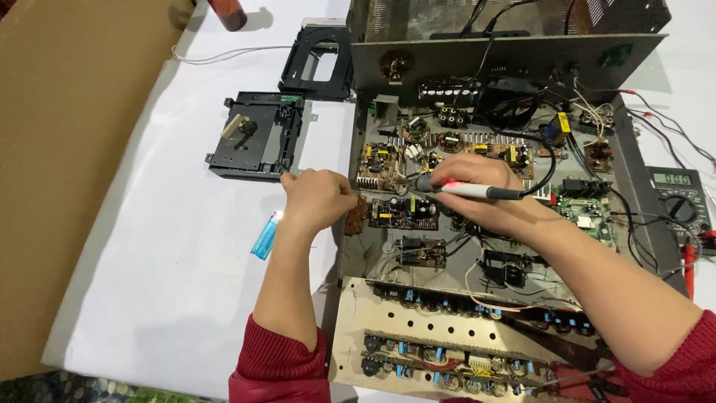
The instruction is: Soldering electrical connections on a circuit board inside a disassembled electronic device on a repair bench.
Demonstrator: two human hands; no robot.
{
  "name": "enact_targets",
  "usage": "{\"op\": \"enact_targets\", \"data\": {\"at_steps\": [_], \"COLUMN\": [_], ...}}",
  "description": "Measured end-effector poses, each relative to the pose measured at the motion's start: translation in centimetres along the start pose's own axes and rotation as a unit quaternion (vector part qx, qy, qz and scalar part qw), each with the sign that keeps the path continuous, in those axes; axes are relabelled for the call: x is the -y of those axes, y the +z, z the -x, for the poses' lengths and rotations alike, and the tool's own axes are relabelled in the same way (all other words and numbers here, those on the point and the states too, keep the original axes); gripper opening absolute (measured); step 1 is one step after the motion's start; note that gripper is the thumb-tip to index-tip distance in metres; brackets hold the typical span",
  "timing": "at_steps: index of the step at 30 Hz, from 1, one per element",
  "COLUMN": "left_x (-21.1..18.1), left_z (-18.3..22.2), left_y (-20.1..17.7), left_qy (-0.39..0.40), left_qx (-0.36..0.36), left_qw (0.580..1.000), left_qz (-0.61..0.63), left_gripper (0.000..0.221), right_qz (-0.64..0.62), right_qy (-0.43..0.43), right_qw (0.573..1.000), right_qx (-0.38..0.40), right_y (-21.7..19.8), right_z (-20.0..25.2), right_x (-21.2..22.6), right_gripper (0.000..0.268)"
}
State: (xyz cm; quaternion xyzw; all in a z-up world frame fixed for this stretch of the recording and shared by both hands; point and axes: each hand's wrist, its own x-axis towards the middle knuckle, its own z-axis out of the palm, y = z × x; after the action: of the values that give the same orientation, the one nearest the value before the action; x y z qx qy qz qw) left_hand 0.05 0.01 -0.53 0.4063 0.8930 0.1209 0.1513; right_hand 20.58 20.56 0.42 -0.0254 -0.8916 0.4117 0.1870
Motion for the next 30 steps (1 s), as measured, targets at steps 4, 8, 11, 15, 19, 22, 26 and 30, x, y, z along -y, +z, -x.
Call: {"op": "enact_targets", "data": {"at_steps": [4, 8, 11, 15, 19, 22, 26, 30], "left_x": [-0.2, 0.1, 0.2, 0.2, 1.7, 1.9, 0.3, -2.2], "left_z": [0.0, -0.3, -0.3, -0.4, -0.8, 0.0, 1.8, 3.1], "left_y": [-0.3, 0.1, 0.3, 0.3, 0.7, -0.5, -3.6, -5.5], "left_qy": [-0.002, 0.000, 0.001, -0.002, -0.008, -0.019, -0.005, -0.025], "left_qx": [0.005, 0.008, 0.005, 0.003, -0.003, -0.004, -0.023, 0.012], "left_qw": [1.000, 1.000, 1.000, 1.000, 1.000, 1.000, 0.998, 0.993], "left_qz": [-0.005, -0.002, -0.002, 0.001, 0.016, 0.010, 0.052, 0.112], "left_gripper": [0.020, 0.021, 0.020, 0.018, 0.019, 0.020, 0.026, 0.026], "right_qz": [0.001, 0.022, 0.031, 0.039, 0.038, -0.033, -0.047, -0.002], "right_qy": [-0.016, -0.022, -0.024, -0.047, -0.046, -0.072, -0.074, -0.010], "right_qw": [1.000, 1.000, 0.999, 0.998, 0.998, 0.996, 0.990, 0.996], "right_qx": [-0.001, 0.000, 0.002, 0.023, 0.027, -0.043, -0.112, -0.086], "right_y": [0.0, 0.2, 0.4, 0.0, -0.2, -0.3, -0.2, -0.5], "right_z": [-0.1, 0.0, 0.1, -0.1, 0.0, 0.4, -0.1, 0.3], "right_x": [0.2, -0.1, -0.6, 0.6, 0.3, 0.4, -0.4, -0.3], "right_gripper": [0.015, 0.016, 0.017, 0.015, 0.016, 0.011, 0.008, 0.011]}}
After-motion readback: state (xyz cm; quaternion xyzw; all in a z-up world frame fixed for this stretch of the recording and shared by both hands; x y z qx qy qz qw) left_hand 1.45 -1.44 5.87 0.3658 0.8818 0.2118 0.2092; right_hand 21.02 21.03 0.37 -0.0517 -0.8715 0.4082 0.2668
